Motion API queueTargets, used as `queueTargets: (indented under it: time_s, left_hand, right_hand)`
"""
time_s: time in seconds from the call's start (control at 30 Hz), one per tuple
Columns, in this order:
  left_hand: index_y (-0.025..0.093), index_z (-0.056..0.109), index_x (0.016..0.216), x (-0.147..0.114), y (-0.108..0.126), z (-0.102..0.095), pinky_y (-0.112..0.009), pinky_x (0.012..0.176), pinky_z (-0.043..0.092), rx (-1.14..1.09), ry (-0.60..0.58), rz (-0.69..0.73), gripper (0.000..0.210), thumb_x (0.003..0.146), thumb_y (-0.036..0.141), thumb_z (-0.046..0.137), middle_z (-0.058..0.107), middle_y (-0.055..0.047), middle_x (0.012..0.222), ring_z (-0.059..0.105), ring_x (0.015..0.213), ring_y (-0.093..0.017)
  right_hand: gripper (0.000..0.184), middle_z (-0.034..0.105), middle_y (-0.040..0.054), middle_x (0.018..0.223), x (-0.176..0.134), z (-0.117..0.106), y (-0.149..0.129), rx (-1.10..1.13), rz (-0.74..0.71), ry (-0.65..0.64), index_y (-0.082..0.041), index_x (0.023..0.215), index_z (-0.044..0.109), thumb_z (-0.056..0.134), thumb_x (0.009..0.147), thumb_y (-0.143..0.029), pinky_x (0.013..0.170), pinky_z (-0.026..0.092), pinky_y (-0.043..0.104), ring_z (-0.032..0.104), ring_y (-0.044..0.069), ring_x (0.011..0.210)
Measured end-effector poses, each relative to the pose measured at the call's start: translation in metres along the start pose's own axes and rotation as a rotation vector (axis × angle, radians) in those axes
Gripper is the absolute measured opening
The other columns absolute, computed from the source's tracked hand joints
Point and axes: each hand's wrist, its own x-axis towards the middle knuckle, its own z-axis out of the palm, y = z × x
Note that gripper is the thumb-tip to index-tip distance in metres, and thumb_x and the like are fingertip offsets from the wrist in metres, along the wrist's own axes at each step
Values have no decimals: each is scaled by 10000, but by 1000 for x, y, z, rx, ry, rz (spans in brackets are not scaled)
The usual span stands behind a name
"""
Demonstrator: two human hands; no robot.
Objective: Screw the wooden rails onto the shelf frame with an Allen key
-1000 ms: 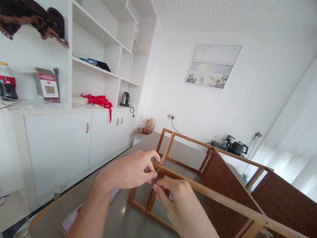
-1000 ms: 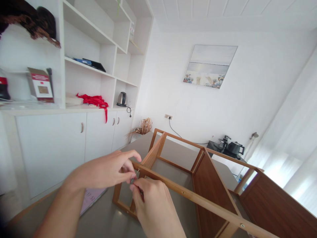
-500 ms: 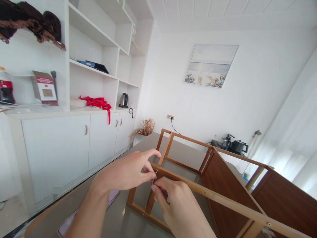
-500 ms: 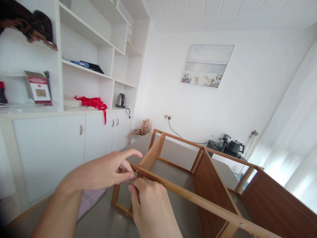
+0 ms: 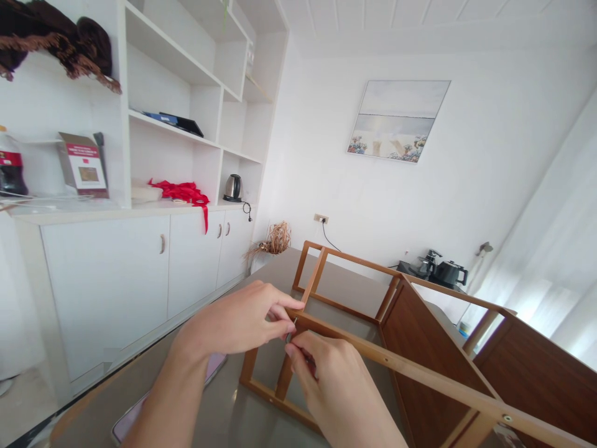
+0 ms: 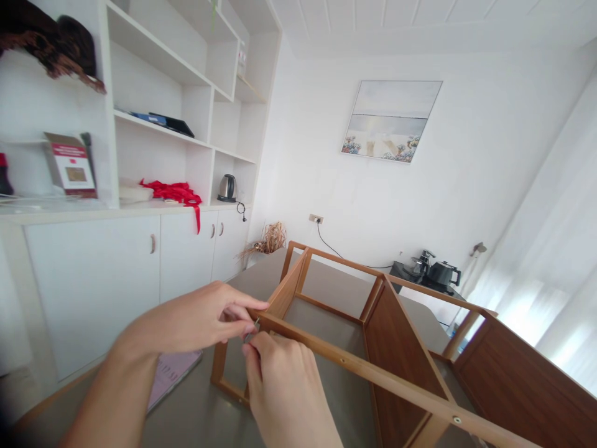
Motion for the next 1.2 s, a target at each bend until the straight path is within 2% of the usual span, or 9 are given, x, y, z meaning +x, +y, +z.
queueTargets:
  time_s: [0.13,0.27,0.73,0.97,1.2]
  left_hand:
    - [213,554,1385,-1,1,1,-230,706,462,2,22,4,550,858,367,527,767,6,875,668,804,-181]
    - [202,555,1383,-1,-1,1,-230,692,458,-25,33,-3,564,847,378,534,768,-6,853,655,770,-179]
    - [251,544,1390,-2,-3,2,-244,766,476,-49,6,-11,509,896,375,523,761,-22,1030,690,902,-200]
    - [253,588,1354,-3,0,2,-270,762,489,-37,23,0,483,896,384,509,764,-37,1009,685,877,-218]
    - [227,583,1359,-1,-2,1,-247,750,482,-35,9,13,475,912,370,507,767,-31,985,689,878,-201]
  right_hand:
    - [185,636,-35,686,0,2,1,-17,-10,27,-233,757,591,518,918,-179,550,236,244,530,125,569]
    - [193,638,-35,697,1,0,-1,-12,-3,-3,-233,760,589,508,931,-192,553,239,245,527,122,567]
    - [189,676,-23,758,-1,-4,-4,-56,-5,-27,-229,800,610,502,944,-169,552,258,246,592,135,614]
    - [180,680,-18,743,-1,0,-3,-130,-93,88,-227,808,615,510,935,-155,536,265,252,627,150,620]
    - [209,661,-3,719,-1,3,-1,-198,-163,170,-221,812,611,471,958,-168,535,284,250,625,164,610]
